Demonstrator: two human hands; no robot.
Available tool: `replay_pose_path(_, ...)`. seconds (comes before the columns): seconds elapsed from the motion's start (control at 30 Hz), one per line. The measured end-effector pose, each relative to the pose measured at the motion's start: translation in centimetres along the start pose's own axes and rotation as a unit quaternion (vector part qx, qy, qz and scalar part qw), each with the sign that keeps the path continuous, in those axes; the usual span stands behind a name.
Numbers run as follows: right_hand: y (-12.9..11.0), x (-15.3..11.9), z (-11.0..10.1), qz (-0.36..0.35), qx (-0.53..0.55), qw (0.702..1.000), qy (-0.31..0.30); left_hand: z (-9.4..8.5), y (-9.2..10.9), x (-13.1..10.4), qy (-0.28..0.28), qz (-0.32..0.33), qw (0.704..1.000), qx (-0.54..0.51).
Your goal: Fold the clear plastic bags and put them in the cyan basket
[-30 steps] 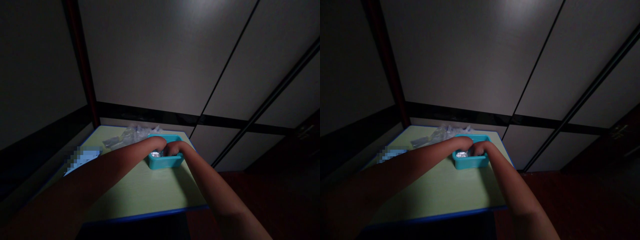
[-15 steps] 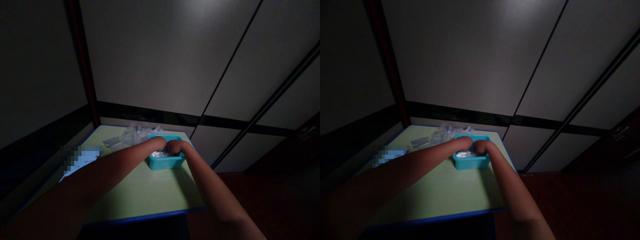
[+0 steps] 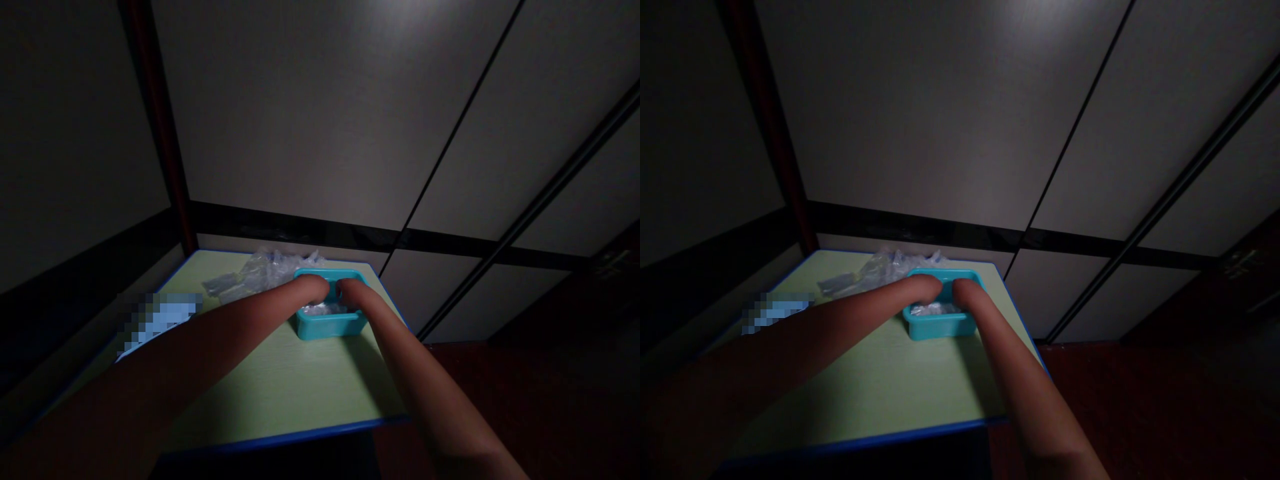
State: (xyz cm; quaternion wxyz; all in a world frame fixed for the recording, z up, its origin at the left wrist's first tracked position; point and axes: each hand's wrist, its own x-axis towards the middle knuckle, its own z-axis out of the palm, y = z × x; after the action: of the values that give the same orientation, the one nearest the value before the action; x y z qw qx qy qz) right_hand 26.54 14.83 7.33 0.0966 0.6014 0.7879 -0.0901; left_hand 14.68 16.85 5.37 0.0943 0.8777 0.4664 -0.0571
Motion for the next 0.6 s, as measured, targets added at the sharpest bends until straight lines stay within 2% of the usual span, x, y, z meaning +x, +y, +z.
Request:
replay_pose_path(0.07,0.2,-0.2,-0.3,-0.004,0.003,0.999,0.037,-0.7,0.4,-0.9,0.000,-0.039,0.999,0.022)
replay_pose_path(0.13,0.8,-0.7,-0.7,-0.005,0.010,0.996,0.091,-1.8,0.8,-2.2,0.031,-0.058,0.997,0.033)
replay_pose_path(0.2,1.5,-1.8,-1.1,-0.004,0.023,0.988,0.152,-2.9,1.0,-3.7,0.079,-0.057,0.995,0.030)
replay_pose_path(0.3,2.3,-4.3,-1.0,-0.022,0.086,0.953,0.289,-3.5,0.4,-5.8,0.173,-0.065,0.983,0.018)
replay_pose_path(0.37,2.2,-6.2,-0.2,-0.101,0.108,0.934,0.325,-2.9,-0.5,-7.0,0.286,-0.074,0.955,-0.031)
replay_pose_path(0.43,1.8,-7.7,1.2,-0.178,0.108,0.930,0.303,-1.7,-1.5,-8.0,0.358,-0.097,0.927,-0.061)
replay_pose_path(0.5,1.3,-8.6,2.7,-0.220,0.096,0.934,0.264,-0.1,-2.4,-9.0,0.377,-0.120,0.915,-0.074)
replay_pose_path(0.6,0.9,-8.4,4.8,-0.201,0.074,0.938,0.273,2.5,-3.4,-10.3,0.342,-0.170,0.921,-0.077)
